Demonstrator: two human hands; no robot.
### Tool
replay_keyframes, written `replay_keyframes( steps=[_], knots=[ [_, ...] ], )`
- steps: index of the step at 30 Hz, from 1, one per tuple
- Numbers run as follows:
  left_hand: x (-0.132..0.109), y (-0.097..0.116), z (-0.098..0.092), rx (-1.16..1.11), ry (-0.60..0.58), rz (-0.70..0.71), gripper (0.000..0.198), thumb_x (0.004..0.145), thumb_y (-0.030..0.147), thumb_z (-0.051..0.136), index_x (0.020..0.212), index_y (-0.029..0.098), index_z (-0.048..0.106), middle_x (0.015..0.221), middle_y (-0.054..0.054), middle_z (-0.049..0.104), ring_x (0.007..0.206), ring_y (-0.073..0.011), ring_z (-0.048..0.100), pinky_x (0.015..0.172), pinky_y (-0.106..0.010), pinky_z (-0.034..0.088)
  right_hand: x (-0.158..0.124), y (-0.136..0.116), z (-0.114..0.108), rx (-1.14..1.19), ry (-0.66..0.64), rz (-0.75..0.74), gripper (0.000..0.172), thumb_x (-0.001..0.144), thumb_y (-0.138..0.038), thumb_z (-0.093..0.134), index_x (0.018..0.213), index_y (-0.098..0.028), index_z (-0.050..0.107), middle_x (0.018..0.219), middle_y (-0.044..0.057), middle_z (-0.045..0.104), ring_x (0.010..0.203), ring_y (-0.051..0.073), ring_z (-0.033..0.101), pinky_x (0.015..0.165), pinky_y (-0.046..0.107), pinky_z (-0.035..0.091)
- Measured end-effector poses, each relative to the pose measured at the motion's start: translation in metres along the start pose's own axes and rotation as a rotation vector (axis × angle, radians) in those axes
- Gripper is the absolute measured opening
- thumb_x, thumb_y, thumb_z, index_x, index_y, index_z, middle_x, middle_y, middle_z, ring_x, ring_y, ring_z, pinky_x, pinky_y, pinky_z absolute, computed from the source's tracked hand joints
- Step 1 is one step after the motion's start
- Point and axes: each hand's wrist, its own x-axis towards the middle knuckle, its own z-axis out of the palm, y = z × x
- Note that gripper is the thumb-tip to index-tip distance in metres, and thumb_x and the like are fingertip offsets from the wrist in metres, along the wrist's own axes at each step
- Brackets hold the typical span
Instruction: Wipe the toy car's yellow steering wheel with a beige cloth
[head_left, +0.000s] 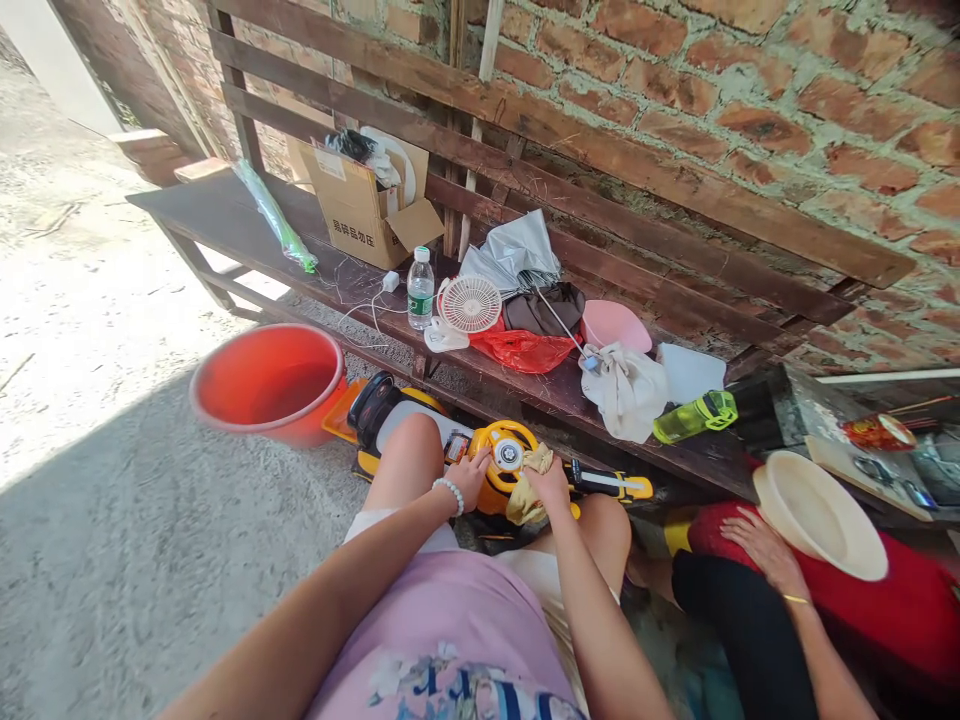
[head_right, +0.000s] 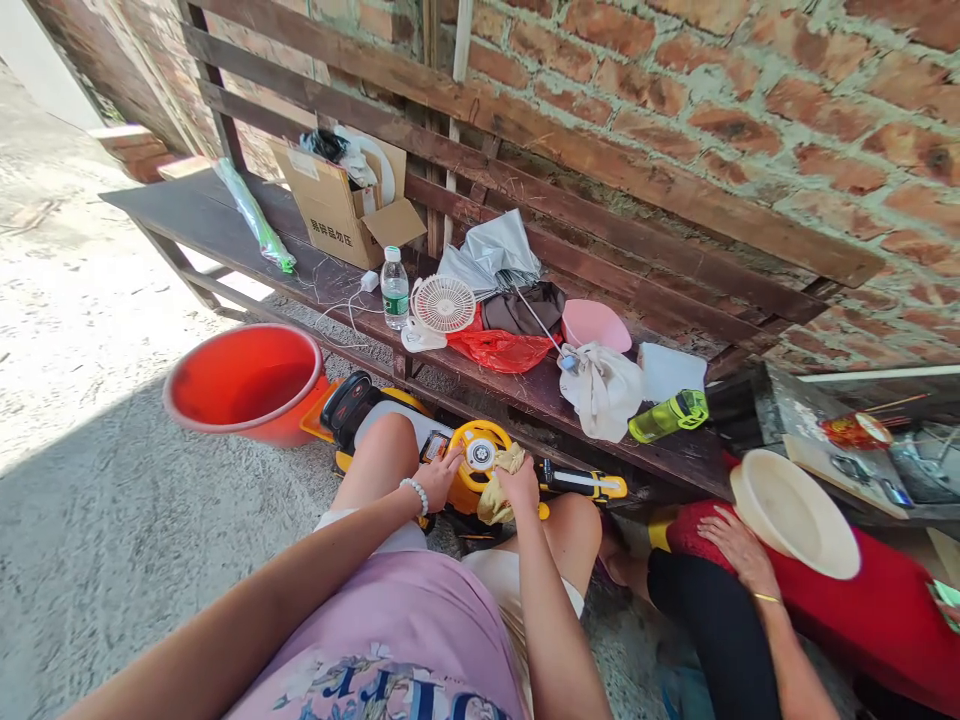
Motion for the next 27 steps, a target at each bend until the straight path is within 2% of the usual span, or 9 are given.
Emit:
replay_keyframes(
  steps=[3,7,12,18,23,27],
  knots=[
    [-0.002,0.001,-0.002,-0.004,0.012,0.002,0.098,0.073,0.02,0.073,0.159,0.021,0.025,0.169,-0.015,0.02,0.123,-0.0336,0.057,0.093,-0.043,0.058,-0.001,0.002,0.001,0.003,0.007,-0.003,0.06,0.083,-0.045,0.068,0.134,-0.02,0.049,0.121,0.013,0.071,0.113,0.027,0.069,0.088,0.031,0.052],
    [-0.002,0.001,-0.001,-0.016,0.013,0.011,0.104,0.071,0.025,0.078,0.159,0.021,0.024,0.168,-0.016,0.02,0.121,-0.0331,0.057,0.092,-0.043,0.058,0.001,-0.007,-0.01,-0.049,0.039,-0.045,0.06,0.082,-0.044,0.069,0.135,-0.021,0.05,0.125,0.013,0.069,0.112,0.028,0.068,0.088,0.033,0.051],
    [0.0,-0.001,0.005,-0.039,0.042,0.023,0.102,0.071,0.023,0.077,0.16,0.023,0.026,0.168,-0.015,0.02,0.121,-0.0332,0.056,0.093,-0.043,0.056,0.009,-0.033,-0.028,-0.238,0.061,-0.172,0.055,0.088,-0.042,0.063,0.138,-0.025,0.05,0.13,0.012,0.064,0.111,0.026,0.067,0.086,0.032,0.049],
    [-0.001,0.0,0.005,-0.019,0.044,0.006,0.098,0.074,0.023,0.074,0.16,0.017,0.027,0.168,-0.018,0.021,0.12,-0.0336,0.056,0.091,-0.043,0.056,0.02,-0.069,-0.039,-0.528,0.059,-0.32,0.042,0.096,-0.037,0.054,0.136,-0.026,0.052,0.128,0.012,0.061,0.108,0.025,0.065,0.084,0.032,0.047],
    [-0.003,0.002,0.001,-0.008,0.014,0.002,0.102,0.073,0.023,0.074,0.162,0.023,0.023,0.169,-0.014,0.017,0.122,-0.0334,0.055,0.09,-0.043,0.056,0.024,-0.093,-0.046,-0.836,0.069,-0.598,0.037,0.098,-0.017,0.046,0.134,-0.024,0.054,0.124,0.013,0.06,0.109,0.025,0.061,0.086,0.034,0.045],
    [-0.002,0.001,0.001,-0.011,0.006,-0.001,0.103,0.074,0.028,0.077,0.162,0.026,0.023,0.17,-0.014,0.017,0.122,-0.034,0.055,0.091,-0.044,0.056,0.02,-0.111,-0.042,-0.954,0.082,-0.809,0.038,0.1,-0.013,0.038,0.133,-0.022,0.054,0.123,0.014,0.06,0.108,0.026,0.058,0.089,0.036,0.043]
  ],
)
